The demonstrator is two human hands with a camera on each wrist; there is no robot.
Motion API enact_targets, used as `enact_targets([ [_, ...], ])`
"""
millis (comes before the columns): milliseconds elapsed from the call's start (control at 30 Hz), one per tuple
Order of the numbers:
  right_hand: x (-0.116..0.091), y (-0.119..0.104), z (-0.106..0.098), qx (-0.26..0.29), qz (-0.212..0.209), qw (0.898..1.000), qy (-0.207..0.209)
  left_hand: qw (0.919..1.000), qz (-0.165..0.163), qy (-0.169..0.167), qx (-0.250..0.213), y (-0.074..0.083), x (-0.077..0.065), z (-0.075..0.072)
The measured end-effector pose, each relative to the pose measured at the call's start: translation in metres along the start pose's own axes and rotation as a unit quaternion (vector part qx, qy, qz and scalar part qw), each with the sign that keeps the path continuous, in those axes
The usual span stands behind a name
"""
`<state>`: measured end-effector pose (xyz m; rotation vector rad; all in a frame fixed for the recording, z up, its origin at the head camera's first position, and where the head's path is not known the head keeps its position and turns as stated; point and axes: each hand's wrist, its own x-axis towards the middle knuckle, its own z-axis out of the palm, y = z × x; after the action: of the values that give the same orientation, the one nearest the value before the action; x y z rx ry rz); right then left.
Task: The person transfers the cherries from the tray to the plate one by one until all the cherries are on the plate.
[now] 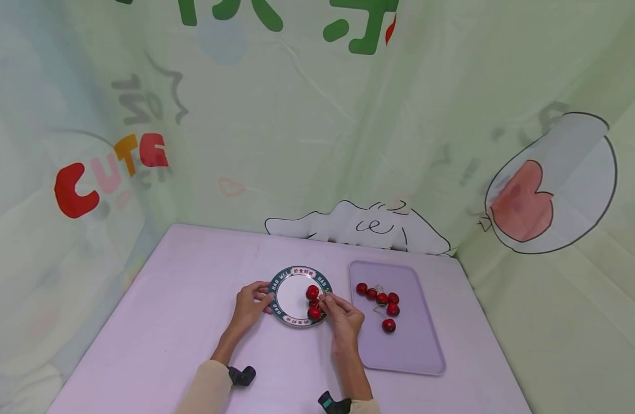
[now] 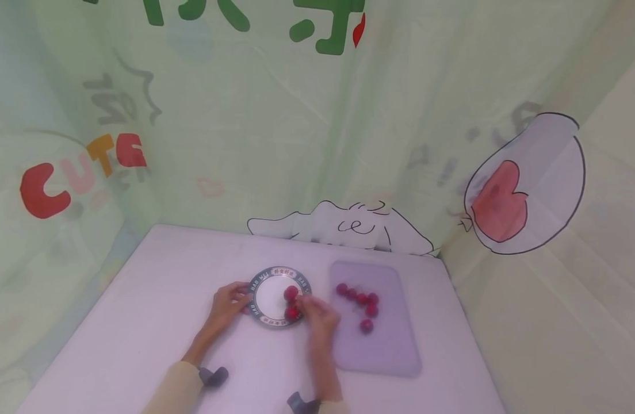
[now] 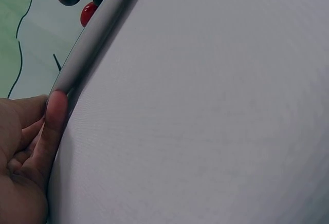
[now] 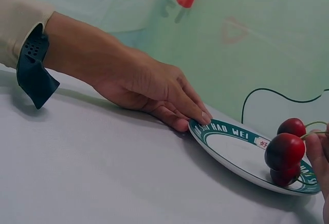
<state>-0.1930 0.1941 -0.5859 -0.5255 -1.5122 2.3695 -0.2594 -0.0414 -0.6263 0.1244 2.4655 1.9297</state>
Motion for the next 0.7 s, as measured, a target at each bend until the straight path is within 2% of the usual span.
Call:
enact_targets([
  [233,-0.005,-0.001,0.007,-0.008,0.018,1.000,-0.004,0.9999,-0.002,0.003,0.009,0.000,0.000,0.001],
  [700,-0.009,0.003,0.015,-0.004,0.003,1.000,-0.016,1.0000,0.001,-0.001,-0.007,-0.003,0.002,0.000],
])
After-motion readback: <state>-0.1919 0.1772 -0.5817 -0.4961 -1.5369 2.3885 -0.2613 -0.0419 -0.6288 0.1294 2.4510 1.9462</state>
